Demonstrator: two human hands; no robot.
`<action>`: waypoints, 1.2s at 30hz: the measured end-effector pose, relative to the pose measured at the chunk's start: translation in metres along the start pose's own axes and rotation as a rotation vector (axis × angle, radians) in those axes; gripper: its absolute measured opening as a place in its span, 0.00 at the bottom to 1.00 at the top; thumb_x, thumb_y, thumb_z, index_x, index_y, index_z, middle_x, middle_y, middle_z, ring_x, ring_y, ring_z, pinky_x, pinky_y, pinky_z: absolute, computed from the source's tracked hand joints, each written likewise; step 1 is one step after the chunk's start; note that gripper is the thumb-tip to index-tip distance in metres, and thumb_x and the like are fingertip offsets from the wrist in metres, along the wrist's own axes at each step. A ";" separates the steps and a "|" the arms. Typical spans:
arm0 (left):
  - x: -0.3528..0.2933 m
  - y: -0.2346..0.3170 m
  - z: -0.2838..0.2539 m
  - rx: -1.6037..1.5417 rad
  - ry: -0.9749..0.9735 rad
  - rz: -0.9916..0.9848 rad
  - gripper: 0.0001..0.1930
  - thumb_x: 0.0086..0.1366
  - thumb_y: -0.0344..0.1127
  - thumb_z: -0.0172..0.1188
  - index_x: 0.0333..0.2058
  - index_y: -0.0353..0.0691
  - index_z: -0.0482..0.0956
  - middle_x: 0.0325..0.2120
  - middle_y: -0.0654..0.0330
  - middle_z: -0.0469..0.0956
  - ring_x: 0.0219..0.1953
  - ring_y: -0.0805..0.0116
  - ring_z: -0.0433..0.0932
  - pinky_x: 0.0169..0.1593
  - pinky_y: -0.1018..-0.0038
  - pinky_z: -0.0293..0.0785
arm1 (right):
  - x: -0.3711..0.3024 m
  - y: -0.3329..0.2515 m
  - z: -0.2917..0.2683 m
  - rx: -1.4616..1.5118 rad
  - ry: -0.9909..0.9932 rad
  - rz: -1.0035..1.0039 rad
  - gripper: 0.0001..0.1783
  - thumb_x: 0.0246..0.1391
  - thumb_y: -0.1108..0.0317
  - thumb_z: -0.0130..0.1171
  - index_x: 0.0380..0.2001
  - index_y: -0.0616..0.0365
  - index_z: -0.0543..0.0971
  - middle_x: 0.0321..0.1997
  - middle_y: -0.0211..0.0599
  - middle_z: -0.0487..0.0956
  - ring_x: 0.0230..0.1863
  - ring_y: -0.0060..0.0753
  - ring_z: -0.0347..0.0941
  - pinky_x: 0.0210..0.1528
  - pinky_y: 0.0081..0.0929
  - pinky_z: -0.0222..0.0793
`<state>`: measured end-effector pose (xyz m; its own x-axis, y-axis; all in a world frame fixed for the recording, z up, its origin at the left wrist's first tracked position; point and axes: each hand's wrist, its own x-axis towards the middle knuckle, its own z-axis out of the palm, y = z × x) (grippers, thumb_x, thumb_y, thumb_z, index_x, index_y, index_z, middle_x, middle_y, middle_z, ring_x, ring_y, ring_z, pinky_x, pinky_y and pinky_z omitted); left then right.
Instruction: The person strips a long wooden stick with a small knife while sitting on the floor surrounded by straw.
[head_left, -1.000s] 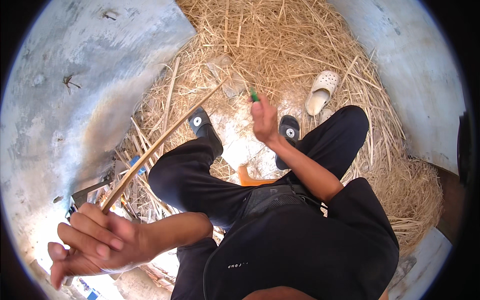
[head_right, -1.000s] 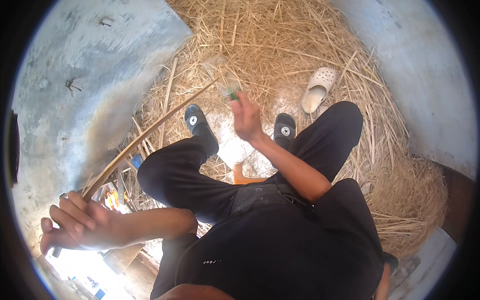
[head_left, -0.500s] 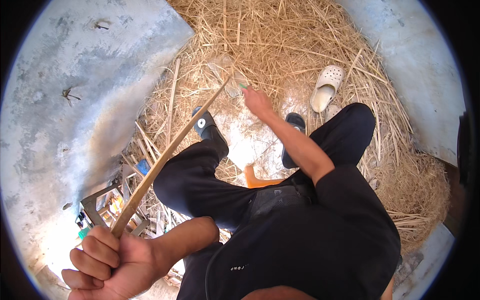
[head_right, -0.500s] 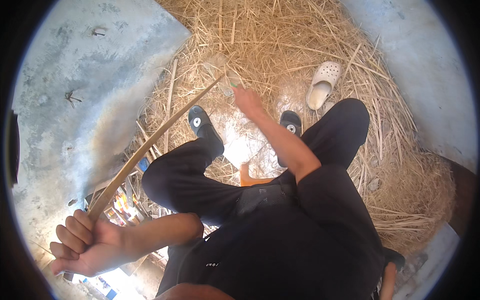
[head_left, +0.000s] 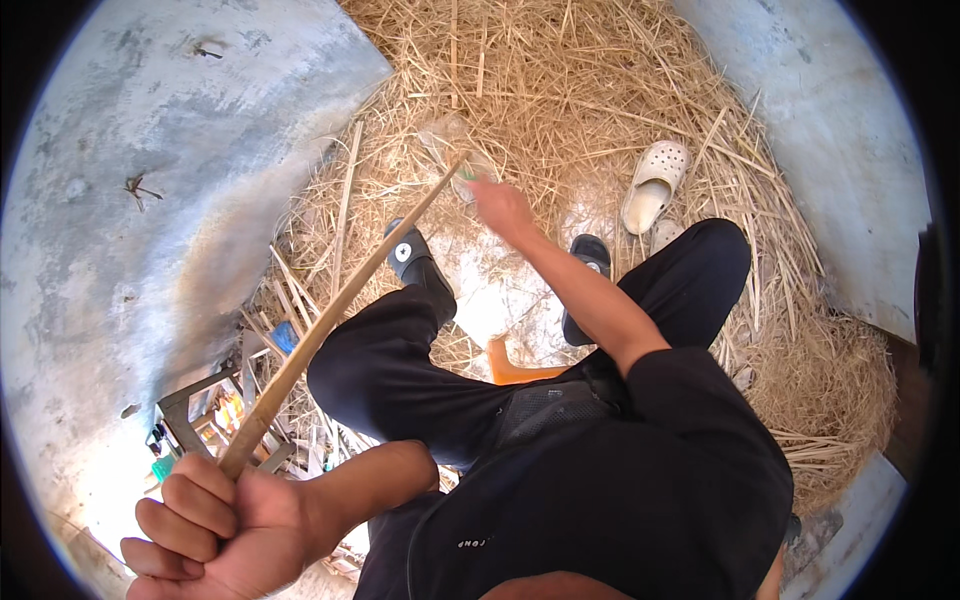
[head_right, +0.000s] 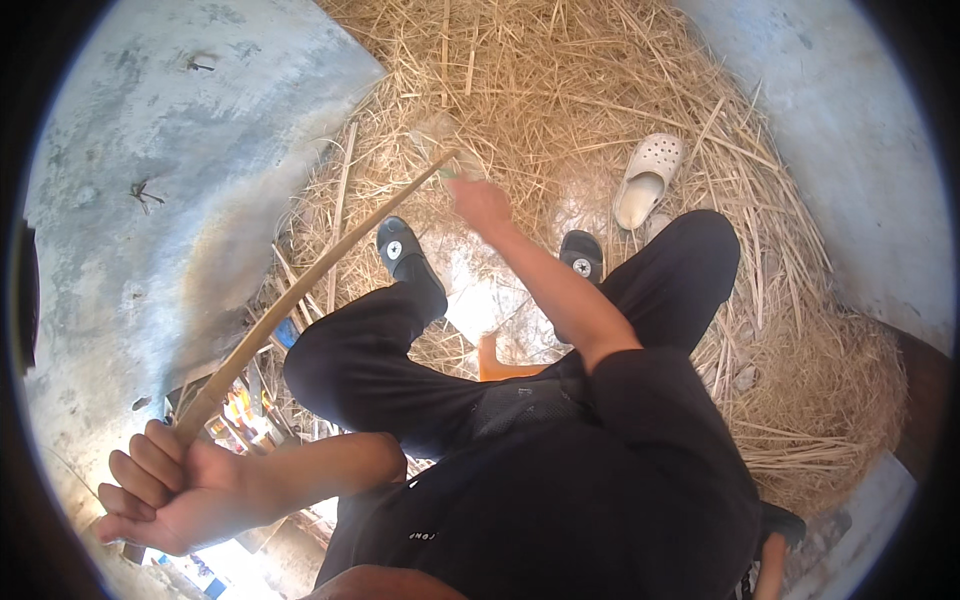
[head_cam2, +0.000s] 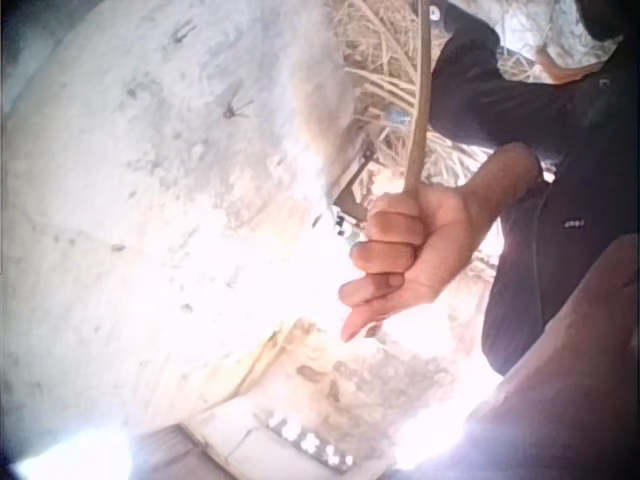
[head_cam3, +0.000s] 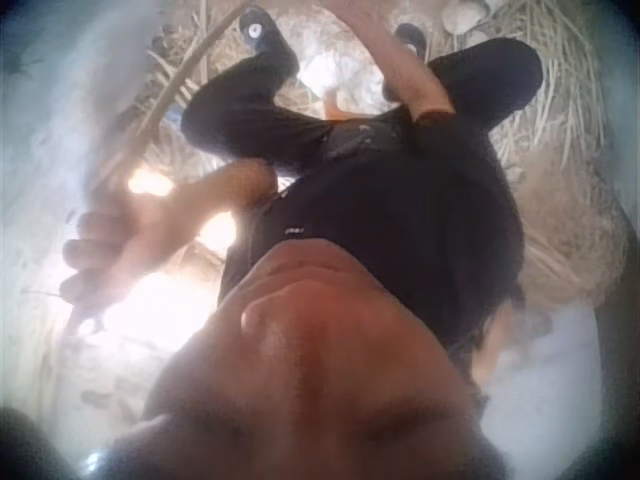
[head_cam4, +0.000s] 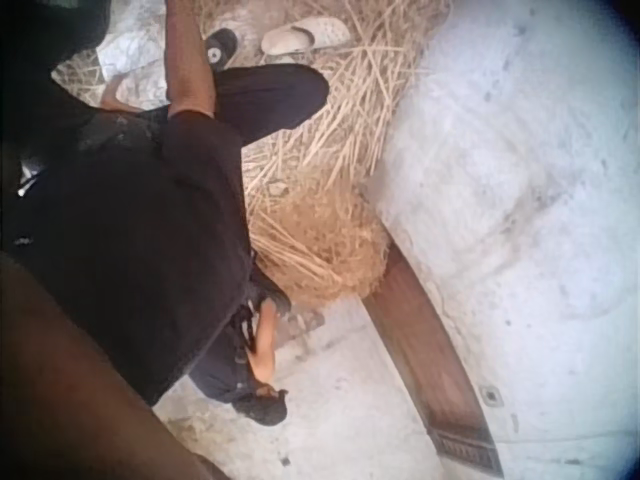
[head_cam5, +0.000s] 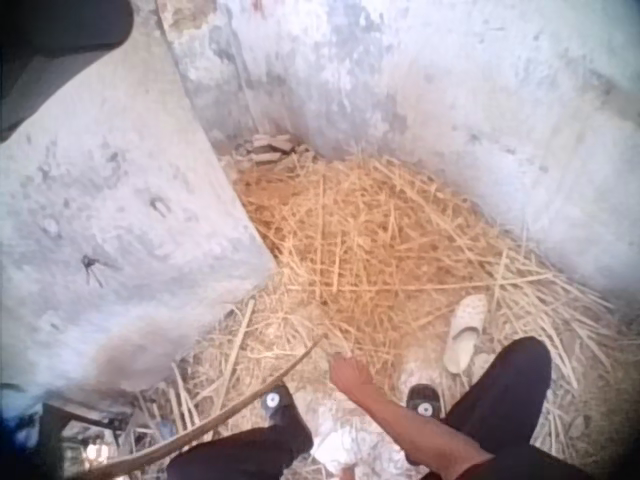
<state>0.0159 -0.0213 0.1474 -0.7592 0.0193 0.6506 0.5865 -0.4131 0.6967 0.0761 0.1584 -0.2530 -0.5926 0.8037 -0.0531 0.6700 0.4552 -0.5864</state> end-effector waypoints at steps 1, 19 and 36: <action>-0.003 0.005 -0.004 -0.090 -0.107 -0.049 0.27 0.71 0.50 0.44 0.16 0.51 0.46 0.11 0.71 0.42 0.13 0.80 0.38 0.19 0.79 0.37 | 0.004 0.040 0.023 -0.097 -0.001 0.111 0.21 0.65 0.52 0.38 0.37 0.59 0.72 0.26 0.54 0.78 0.30 0.56 0.76 0.33 0.50 0.72; 0.015 -0.008 -0.010 -0.563 -0.586 -0.132 0.25 0.73 0.51 0.33 0.15 0.52 0.51 0.06 0.73 0.46 0.09 0.82 0.41 0.16 0.83 0.39 | 0.022 0.109 0.054 -0.132 -0.293 0.326 0.22 0.65 0.52 0.38 0.39 0.60 0.75 0.41 0.51 0.78 0.42 0.56 0.74 0.43 0.49 0.70; 0.014 -0.012 -0.018 -0.554 -0.566 -0.080 0.23 0.73 0.47 0.34 0.16 0.52 0.54 0.05 0.74 0.48 0.07 0.84 0.41 0.15 0.84 0.39 | 0.008 0.048 0.047 -0.032 -0.103 0.112 0.22 0.65 0.53 0.38 0.34 0.61 0.73 0.23 0.53 0.76 0.27 0.53 0.75 0.30 0.48 0.69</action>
<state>-0.0063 -0.0327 0.1428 -0.4474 0.4664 0.7631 0.1979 -0.7805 0.5930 0.0823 0.1690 -0.3199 -0.5555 0.8070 -0.2003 0.7472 0.3787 -0.5462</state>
